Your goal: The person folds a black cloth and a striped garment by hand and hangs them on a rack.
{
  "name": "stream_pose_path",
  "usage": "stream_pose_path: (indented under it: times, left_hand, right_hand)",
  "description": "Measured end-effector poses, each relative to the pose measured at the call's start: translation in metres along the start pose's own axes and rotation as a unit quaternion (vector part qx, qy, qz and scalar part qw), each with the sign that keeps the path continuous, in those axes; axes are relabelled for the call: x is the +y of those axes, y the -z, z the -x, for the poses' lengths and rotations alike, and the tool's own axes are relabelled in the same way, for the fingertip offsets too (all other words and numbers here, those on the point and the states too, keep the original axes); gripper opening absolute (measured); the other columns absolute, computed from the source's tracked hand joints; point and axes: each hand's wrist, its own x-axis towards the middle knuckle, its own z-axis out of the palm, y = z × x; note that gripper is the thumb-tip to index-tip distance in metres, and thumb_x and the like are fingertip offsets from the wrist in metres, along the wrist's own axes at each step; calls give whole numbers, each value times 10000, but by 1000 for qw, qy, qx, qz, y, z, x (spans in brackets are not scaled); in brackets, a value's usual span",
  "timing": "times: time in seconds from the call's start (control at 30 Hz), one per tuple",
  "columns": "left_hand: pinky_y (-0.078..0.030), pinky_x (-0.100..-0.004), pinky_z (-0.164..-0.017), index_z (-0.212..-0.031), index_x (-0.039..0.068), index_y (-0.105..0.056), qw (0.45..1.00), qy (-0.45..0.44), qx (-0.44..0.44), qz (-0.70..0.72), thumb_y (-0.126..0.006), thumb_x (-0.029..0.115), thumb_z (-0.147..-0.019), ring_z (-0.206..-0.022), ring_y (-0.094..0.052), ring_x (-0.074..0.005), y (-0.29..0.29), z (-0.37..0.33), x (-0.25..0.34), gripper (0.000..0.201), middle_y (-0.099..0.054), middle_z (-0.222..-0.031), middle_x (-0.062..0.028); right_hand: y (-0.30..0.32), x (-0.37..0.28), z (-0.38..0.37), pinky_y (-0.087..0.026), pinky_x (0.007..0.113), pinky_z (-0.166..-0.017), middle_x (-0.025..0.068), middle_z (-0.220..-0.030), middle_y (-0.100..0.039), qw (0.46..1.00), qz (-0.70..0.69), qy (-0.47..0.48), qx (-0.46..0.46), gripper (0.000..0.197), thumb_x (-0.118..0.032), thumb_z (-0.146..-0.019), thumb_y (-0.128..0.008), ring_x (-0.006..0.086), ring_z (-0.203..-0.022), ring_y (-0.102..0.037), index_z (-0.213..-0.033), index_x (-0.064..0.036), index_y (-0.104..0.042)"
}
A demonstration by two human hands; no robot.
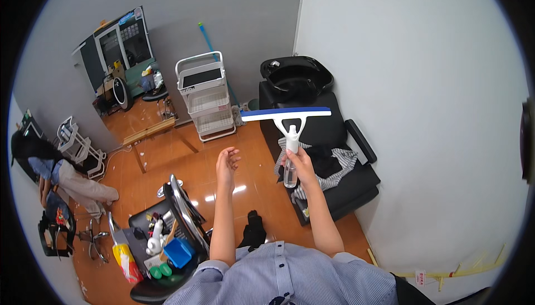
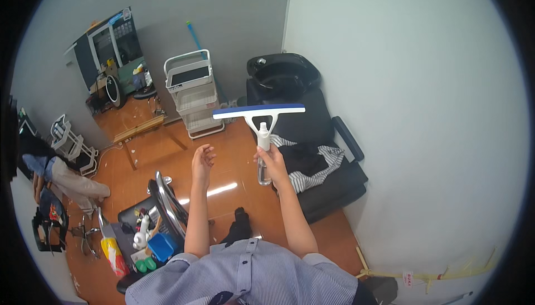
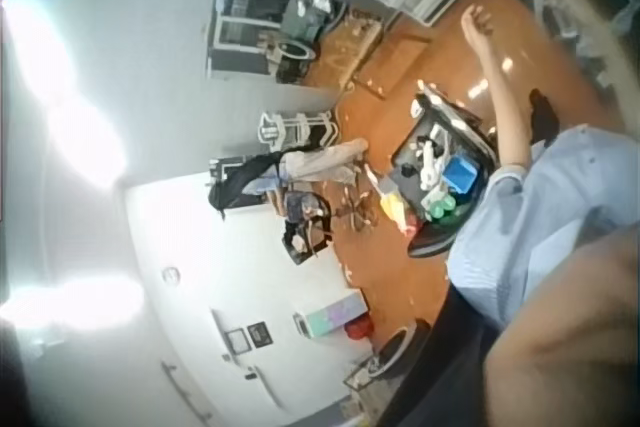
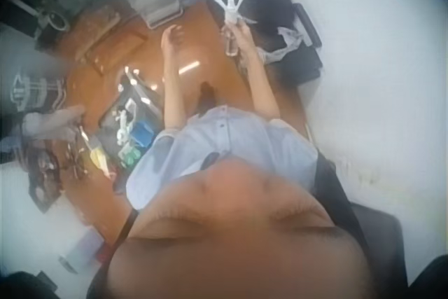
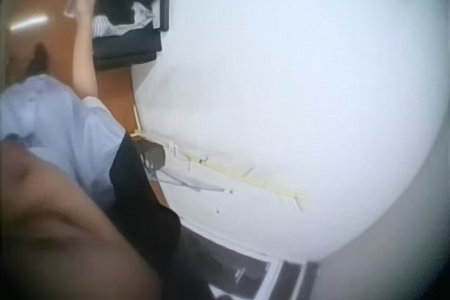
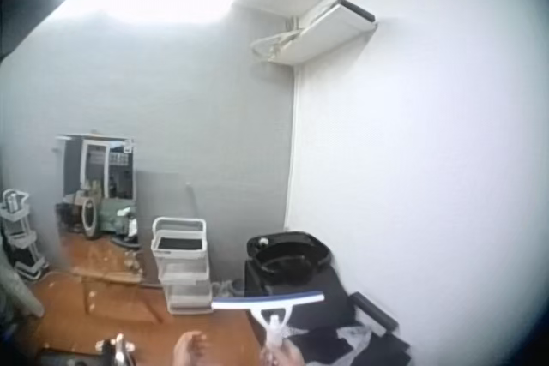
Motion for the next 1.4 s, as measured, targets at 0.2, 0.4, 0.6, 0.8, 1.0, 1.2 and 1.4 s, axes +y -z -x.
stream_pose_path:
  times: [0.2, 0.4, 0.6, 0.8, 1.0, 1.2, 1.4]
  left_hand:
    - [-381, -226, -698, -1092, 119, -552, 999, -28, -40, -21, -402, 326, -960, -825, -565, -87, -37, -183, 29, 288, -618, -999, 1]
    - [-384, -228, -687, -1081, 102, -553, 996, -16, -83, -14, -400, 320, -962, -817, -569, -90, -68, -324, 11, 292, -623, -981, -6]
    - [-382, -231, -676, -1061, 108, -556, 995, 21, -99, -24, -394, 317, -965, -806, -568, -81, -93, -430, -21, 282, -623, -967, 3]
    - [-377, -227, -672, -1060, 111, -556, 994, 42, -89, -39, -392, 309, -967, -800, -564, -75, -122, -544, -40, 273, -620, -959, 6]
    - [-368, -216, -668, -1060, 109, -554, 992, 41, -111, -42, -392, 304, -967, -786, -561, -68, -160, -650, -62, 271, -620, -960, 7]
    - [-368, -214, -680, -1056, 119, -557, 983, 110, -123, -75, -389, 290, -960, -784, -564, -66, -183, -717, -110, 258, -628, -977, 9]
    - [-366, -212, -670, -1041, 124, -568, 962, 179, -175, -104, -388, 272, -954, -762, -564, -62, -214, -797, -175, 249, -636, -958, 18]
  right_hand:
    - [-5, -13, -164, -485, 245, -635, 33, -760, -597, 999, 18, 18, 33, 225, -250, -896, -584, 115, -701, -607, -991, -50, -544]
    - [21, -8, -283, -469, 239, -613, 25, -759, -602, 995, 18, 28, 94, 214, -253, -895, -587, 108, -679, -602, -976, -59, -544]
    - [58, -2, -388, -458, 241, -613, 17, -753, -602, 988, 21, 39, 149, 215, -260, -890, -594, 106, -674, -597, -977, -72, -539]
    - [91, -2, -500, -455, 256, -640, 31, -772, -601, 980, 21, 21, 197, 279, -301, -872, -615, 119, -704, -602, -982, -59, -532]
    - [126, 20, -608, -445, 248, -677, 36, -814, -615, 978, 54, 42, 199, 319, -288, -864, -635, 112, -742, -594, -1028, -33, -537]
    - [151, 58, -682, -410, 247, -777, 41, -898, -611, 960, 146, 14, 239, 384, -291, -865, -642, 101, -833, -546, -1111, -14, -544]
    - [184, 104, -752, -433, 299, -801, 102, -1053, -505, 896, 306, 30, 322, 467, -320, -774, -731, 191, -900, -537, -1067, 16, -591]
